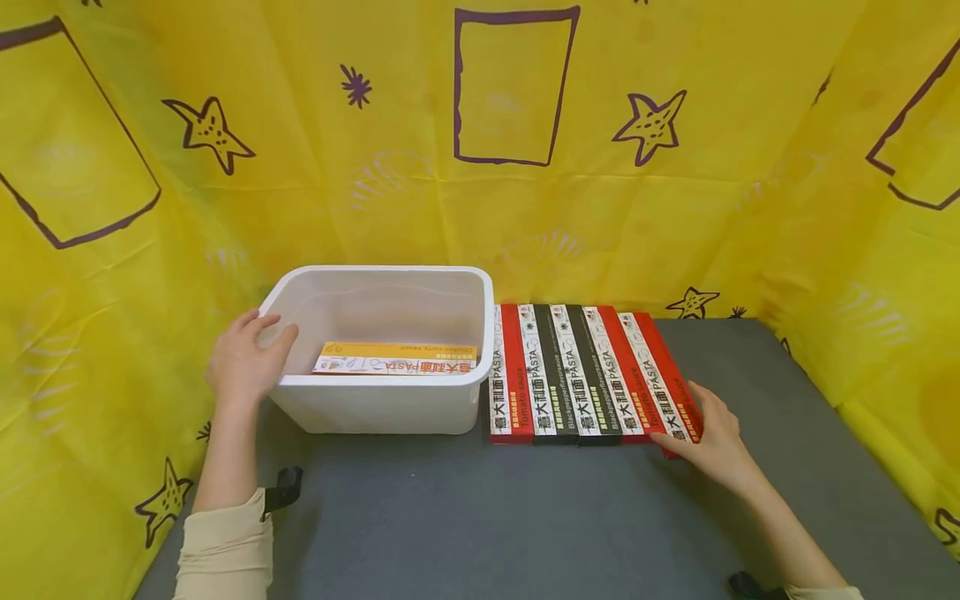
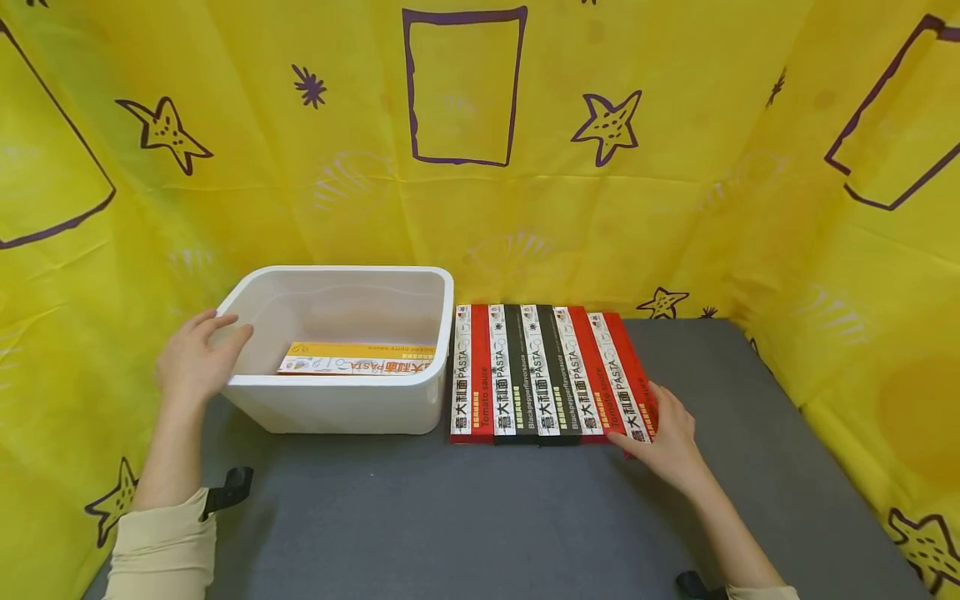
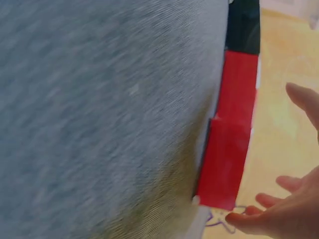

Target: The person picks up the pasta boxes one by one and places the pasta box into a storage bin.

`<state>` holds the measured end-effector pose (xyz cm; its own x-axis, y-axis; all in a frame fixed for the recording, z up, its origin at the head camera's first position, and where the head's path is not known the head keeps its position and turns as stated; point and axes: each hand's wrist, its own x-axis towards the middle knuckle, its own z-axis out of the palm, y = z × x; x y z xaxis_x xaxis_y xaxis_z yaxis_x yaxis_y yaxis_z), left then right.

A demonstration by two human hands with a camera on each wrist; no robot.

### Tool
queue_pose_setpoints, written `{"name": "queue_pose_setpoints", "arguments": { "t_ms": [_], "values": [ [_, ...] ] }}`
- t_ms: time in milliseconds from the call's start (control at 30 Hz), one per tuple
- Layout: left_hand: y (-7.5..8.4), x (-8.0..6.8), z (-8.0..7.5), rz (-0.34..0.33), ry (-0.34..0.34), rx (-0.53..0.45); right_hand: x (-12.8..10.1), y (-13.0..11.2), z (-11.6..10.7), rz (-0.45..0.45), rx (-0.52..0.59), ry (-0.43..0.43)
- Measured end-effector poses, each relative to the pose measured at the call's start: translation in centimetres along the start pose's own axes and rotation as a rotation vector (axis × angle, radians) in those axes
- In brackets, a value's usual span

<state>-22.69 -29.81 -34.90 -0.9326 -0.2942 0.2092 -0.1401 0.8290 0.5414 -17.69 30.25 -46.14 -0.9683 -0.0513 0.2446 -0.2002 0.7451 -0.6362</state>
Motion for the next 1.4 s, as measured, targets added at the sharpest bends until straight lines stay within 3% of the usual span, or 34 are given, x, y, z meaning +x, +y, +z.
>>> {"name": "queue_pose_setpoints", "arguments": {
  "t_ms": [300,533,800,1000,1400],
  "values": [
    [-0.2,0.0,0.1,-0.008,0.000,0.003,-0.6,2.0,-0.1,0.167,-0.041,-0.151],
    [-0.3,0.0,0.1,-0.012,0.002,0.005,-0.7,2.5,-0.2,0.211,-0.034,-0.241],
    [-0.4,0.0,0.2,-0.003,0.014,0.006,-0.6,2.6,0.1,0.094,-0.038,-0.181],
    [-0.3,0.0,0.2,-0.004,0.020,0.004,-0.6,2.8,0.1,0.072,-0.060,-0.166],
    [-0.3,0.0,0.1,-0.002,0.000,0.008,-0.7,2.2,-0.7,0.266,-0.089,-0.187]
  ]
}}
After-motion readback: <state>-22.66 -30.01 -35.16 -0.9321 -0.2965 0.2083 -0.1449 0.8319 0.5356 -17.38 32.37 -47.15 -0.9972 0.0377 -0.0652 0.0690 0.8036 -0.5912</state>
